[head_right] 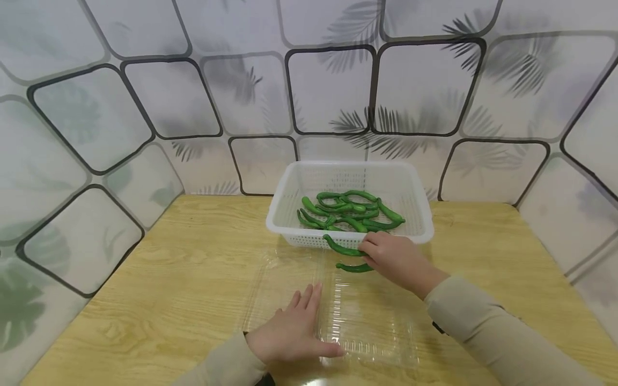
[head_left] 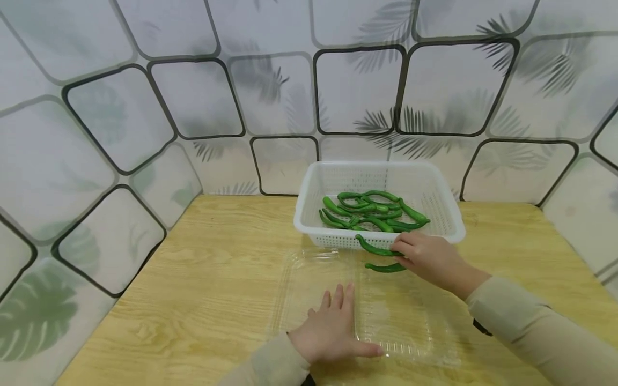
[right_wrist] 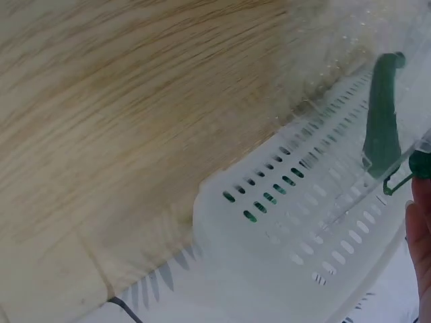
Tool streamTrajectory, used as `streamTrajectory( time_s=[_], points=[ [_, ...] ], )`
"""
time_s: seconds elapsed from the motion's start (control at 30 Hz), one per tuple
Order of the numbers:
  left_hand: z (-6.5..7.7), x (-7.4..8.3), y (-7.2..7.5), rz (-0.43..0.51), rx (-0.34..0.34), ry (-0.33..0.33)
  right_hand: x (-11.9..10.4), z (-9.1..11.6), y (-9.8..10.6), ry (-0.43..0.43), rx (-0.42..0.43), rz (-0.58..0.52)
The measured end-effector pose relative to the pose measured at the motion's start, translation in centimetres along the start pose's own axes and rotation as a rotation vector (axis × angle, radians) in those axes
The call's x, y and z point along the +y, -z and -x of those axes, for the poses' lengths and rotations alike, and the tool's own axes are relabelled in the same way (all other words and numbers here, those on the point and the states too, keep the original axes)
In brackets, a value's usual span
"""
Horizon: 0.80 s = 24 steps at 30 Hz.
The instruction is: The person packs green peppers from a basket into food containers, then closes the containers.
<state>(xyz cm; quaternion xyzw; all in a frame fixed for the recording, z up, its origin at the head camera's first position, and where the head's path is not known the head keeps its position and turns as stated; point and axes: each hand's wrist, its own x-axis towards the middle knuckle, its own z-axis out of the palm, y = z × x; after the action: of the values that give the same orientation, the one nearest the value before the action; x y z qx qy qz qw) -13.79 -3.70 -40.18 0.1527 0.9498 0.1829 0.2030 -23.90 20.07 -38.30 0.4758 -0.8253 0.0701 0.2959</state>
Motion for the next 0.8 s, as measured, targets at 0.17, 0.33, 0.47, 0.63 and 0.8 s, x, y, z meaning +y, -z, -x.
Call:
streamTrajectory(
  time_s=[0.17, 0.33, 0.47, 0.63, 0.8],
  points=[
    [-0.1, 0.3, 0.2, -0.026, 0.036, -0.015, 0.0, 0.4, -0.2, 0.039, -0.018, 0.070],
    [0.0, 0.3, 0.3, -0.005, 0.012, 0.002, -0.2, 0.7, -1.0, 0.085, -0.098, 0.156],
    [0.2, 0.3, 0.3, -0.014, 0.017, 0.004, -0.4, 0.9, -1.7, 0.086, -0.129, 0.188],
    [0.3, 0.3, 0.1, -0.030, 0.017, 0.005, -0.7, 1.1, -2.2, 0.090, -0.190, 0.213],
    [0.2, 0.3, 0.0, -0.015, 0.007, 0.003, -0.8, 1.3, -2.8, 0.082, -0.263, 0.231]
  ],
)
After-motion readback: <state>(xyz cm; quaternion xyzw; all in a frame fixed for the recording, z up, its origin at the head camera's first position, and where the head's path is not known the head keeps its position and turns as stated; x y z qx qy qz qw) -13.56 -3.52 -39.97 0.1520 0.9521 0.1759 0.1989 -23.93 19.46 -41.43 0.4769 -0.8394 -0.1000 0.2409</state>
